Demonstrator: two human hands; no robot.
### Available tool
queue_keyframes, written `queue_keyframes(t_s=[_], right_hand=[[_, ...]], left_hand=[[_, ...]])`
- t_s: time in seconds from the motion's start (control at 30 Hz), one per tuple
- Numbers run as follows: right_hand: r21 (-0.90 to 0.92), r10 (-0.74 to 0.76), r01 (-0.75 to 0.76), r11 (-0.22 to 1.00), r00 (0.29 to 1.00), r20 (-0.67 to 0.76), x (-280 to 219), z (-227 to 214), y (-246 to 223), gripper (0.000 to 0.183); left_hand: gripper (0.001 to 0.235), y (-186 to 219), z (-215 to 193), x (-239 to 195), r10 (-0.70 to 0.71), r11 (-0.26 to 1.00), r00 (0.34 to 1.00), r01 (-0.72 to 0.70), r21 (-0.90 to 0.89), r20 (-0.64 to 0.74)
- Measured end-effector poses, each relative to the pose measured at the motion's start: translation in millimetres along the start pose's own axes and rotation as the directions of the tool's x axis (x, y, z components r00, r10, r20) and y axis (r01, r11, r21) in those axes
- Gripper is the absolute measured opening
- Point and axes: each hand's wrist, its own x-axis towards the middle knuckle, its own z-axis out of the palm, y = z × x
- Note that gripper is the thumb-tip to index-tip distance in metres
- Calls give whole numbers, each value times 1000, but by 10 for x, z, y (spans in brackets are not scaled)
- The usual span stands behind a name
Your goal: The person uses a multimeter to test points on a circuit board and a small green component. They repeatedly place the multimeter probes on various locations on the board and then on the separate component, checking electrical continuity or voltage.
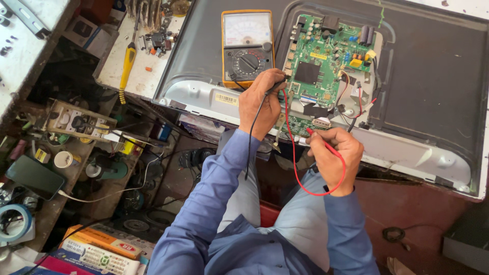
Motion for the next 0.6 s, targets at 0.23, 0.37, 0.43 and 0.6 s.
queue_keyframes(t_s=[0.23,0.37,0.43,0.6], right_hand=[[-99,-19,13,995,998,-55,-59,37,15,6],[-142,-34,22,990,996,-78,-59,51,70,7],[-163,-49,35,986,995,-84,-58,52,81,8],[-176,-27,5,984,992,-123,-97,66,106,8]], left_hand=[[23,-1,7,2,17,1000,999,-17,-5,-30],[25,2,0,18,28,1000,999,-28,-6,-46],[24,30,-5,22,27,999,998,-29,-36,-65],[29,68,-31,10,5,999,999,-7,-47,-40]])
